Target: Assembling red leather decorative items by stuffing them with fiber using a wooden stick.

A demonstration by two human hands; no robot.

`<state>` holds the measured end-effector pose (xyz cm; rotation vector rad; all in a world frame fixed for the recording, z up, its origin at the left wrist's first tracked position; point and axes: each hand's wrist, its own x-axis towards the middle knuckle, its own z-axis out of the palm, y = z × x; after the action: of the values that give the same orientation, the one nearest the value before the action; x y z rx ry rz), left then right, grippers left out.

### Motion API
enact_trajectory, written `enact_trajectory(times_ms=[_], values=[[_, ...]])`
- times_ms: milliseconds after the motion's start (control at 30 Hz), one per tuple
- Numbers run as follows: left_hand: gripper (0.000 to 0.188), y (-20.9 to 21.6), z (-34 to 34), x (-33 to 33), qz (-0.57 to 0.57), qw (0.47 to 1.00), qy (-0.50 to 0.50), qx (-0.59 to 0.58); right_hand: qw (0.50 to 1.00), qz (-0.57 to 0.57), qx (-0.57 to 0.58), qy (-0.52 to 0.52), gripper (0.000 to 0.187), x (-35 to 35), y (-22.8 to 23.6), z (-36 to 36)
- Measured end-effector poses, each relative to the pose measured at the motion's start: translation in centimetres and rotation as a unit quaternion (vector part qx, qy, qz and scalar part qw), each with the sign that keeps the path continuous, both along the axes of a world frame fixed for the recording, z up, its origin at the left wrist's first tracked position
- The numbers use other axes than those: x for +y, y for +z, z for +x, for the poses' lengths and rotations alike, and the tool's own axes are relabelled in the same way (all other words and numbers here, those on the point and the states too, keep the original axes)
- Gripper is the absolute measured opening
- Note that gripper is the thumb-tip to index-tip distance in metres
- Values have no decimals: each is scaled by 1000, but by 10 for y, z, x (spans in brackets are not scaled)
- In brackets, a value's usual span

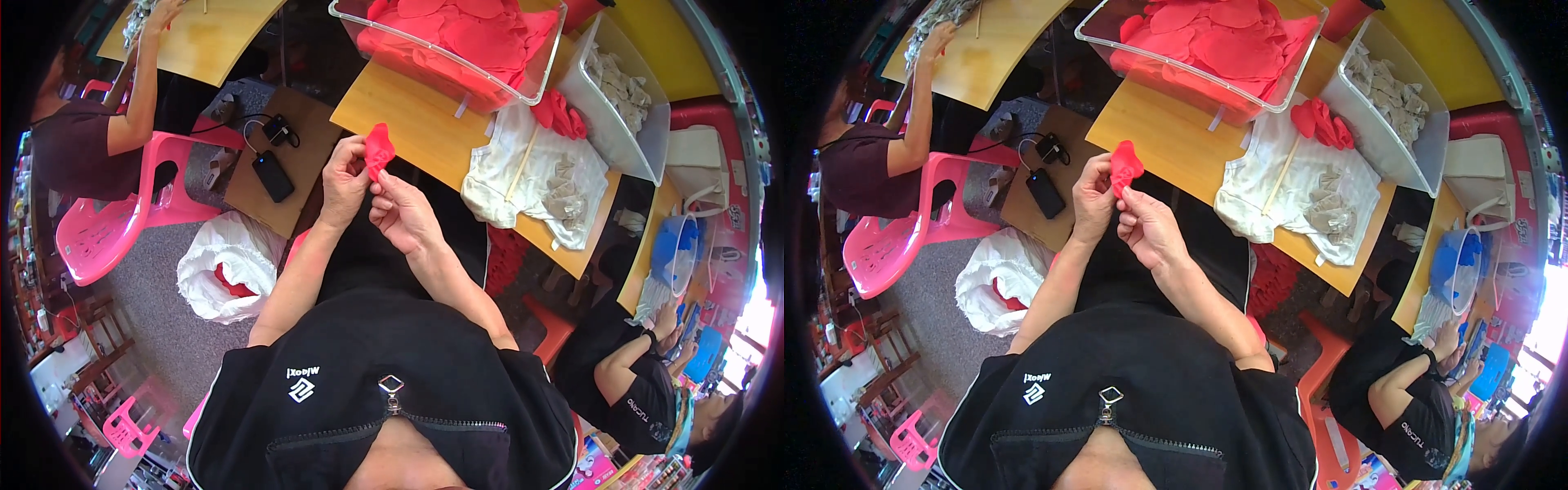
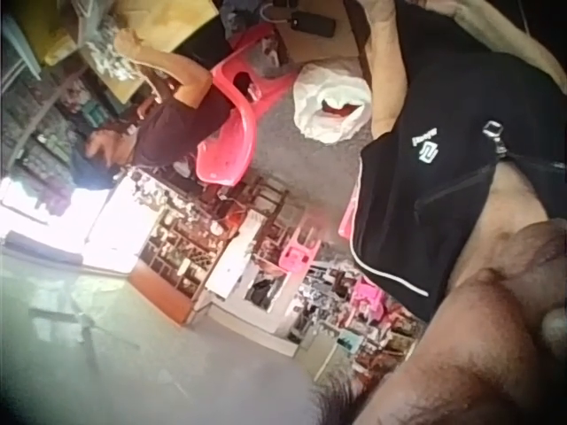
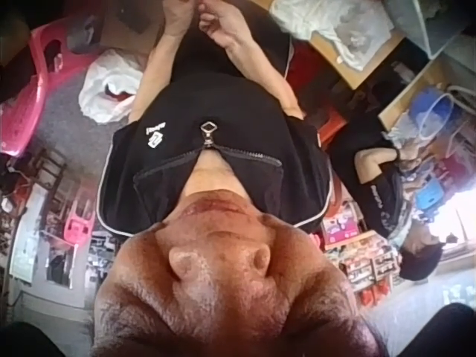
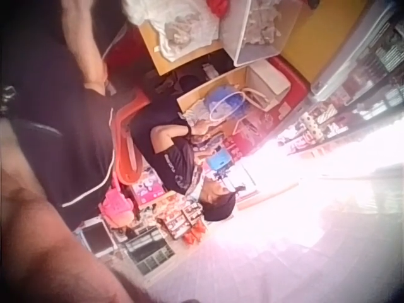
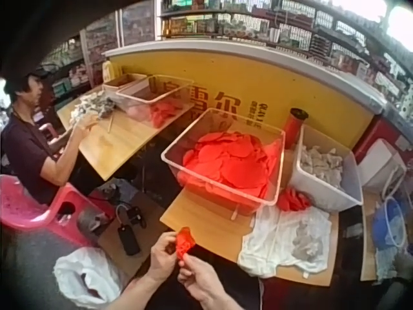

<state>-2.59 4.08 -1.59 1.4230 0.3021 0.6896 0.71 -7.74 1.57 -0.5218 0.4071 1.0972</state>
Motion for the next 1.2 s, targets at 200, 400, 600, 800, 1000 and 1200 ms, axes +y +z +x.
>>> enact_trajectory(times_ms=[200, 400, 600, 800, 1000, 1200], values=[[15, 0, 1, 4, -8, 999, -38, 34, 986, -54, -158, -17, 14, 5, -2, -6], [16, -7, -2, 8, -217, 973, -73, -25, 811, -246, -520, -102, 9, 4, 5, 4], [16, -2, -5, -6, -270, 959, -84, -26, 570, -338, -739, -121, 19, 2, 17, 18], [21, 3, -2, -19, -331, 942, -62, -9, 571, -323, -748, -98, 12, 1, 5, 17], [20, -6, -7, -11, -367, 926, -93, 11, 674, -299, -676, -5, 12, -5, 4, 17], [22, -7, -6, -8, -393, 912, -117, -9, 719, -281, -625, -114, 15, -2, -2, 13]])
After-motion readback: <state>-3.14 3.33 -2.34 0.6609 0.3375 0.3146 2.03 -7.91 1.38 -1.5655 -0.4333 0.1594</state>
